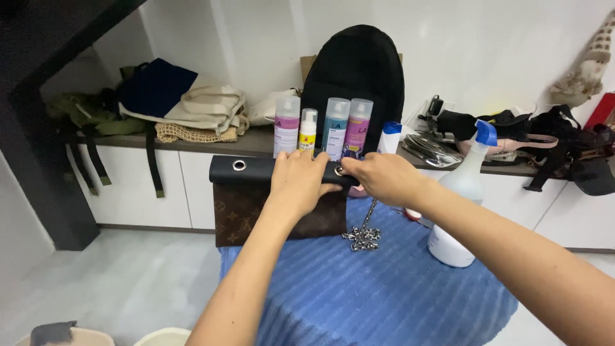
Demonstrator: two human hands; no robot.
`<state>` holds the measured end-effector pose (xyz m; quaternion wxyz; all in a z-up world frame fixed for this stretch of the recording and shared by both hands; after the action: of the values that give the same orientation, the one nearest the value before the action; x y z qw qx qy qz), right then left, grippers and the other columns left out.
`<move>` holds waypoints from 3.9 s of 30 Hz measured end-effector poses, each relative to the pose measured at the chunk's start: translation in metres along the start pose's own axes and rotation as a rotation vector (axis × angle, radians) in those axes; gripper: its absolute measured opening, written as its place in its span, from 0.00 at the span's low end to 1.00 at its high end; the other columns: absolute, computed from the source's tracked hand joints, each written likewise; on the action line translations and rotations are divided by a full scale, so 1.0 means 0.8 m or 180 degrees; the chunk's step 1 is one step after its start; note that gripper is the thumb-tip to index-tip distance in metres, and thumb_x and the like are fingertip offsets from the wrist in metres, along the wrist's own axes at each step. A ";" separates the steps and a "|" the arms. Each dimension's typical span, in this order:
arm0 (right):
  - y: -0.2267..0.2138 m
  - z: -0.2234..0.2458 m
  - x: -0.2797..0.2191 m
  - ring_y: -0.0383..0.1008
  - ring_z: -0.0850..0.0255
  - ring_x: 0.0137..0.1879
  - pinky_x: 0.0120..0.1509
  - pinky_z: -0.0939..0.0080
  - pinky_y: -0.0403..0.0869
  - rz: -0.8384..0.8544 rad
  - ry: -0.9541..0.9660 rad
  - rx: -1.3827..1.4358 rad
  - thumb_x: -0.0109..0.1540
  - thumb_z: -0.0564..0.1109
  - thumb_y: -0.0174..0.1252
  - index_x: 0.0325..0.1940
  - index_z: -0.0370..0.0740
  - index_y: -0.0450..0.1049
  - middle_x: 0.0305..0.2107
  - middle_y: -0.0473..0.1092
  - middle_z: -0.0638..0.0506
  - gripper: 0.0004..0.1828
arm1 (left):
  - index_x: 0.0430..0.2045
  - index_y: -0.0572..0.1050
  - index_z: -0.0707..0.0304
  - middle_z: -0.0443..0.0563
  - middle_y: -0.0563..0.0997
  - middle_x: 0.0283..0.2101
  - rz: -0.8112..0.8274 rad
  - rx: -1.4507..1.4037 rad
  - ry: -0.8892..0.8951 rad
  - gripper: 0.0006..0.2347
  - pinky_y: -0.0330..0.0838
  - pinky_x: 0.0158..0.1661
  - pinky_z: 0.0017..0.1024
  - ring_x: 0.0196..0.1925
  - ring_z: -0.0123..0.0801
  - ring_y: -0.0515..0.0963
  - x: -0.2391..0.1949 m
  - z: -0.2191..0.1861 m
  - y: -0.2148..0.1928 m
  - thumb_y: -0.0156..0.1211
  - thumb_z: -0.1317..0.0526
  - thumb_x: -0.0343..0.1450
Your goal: Cleaning a leather purse with a cloth and attaching a metal chain strap.
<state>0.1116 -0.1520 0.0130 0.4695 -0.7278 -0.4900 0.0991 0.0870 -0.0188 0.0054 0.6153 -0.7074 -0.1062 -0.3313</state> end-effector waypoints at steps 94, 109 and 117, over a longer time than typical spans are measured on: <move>0.109 -0.069 -0.074 0.55 0.56 0.23 0.33 0.61 0.60 -0.1955 0.1741 0.6176 0.73 0.53 0.51 0.18 0.45 0.53 0.16 0.41 0.57 0.31 | 0.56 0.79 0.48 0.59 0.80 0.57 0.1278 -0.0999 -0.1348 0.24 0.64 0.62 0.40 0.65 0.50 0.76 -0.001 -0.001 -0.066 0.40 0.41 0.74; 0.168 -0.067 -0.069 0.83 0.40 0.37 0.49 0.37 0.79 -0.0993 0.1484 0.6597 0.69 0.62 0.48 0.35 0.33 0.83 0.26 0.79 0.33 0.32 | 0.55 0.72 0.52 0.61 0.84 0.43 -0.0175 0.0364 0.0282 0.17 0.72 0.52 0.44 0.50 0.51 0.84 0.006 -0.025 -0.031 0.35 0.53 0.79; 0.149 -0.060 -0.080 0.75 0.57 0.48 0.49 0.59 0.79 -0.1381 0.2447 0.5417 0.64 0.33 0.54 0.75 0.54 0.58 0.55 0.70 0.42 0.36 | 0.56 0.70 0.51 0.64 0.82 0.44 -0.0495 0.0342 -0.0263 0.19 0.56 0.60 0.62 0.55 0.57 0.79 0.011 -0.041 0.009 0.39 0.46 0.76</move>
<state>0.1824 -0.2412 -0.0742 0.9776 -0.0190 -0.1904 0.0871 0.0866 -0.0533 0.0061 0.6198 -0.6761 -0.2036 -0.3425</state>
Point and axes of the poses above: each hand's wrist, its own x-axis towards the middle knuckle, its own y-axis out of the palm, z = x × y, the point moved 7 cm from there along x, towards the middle knuckle
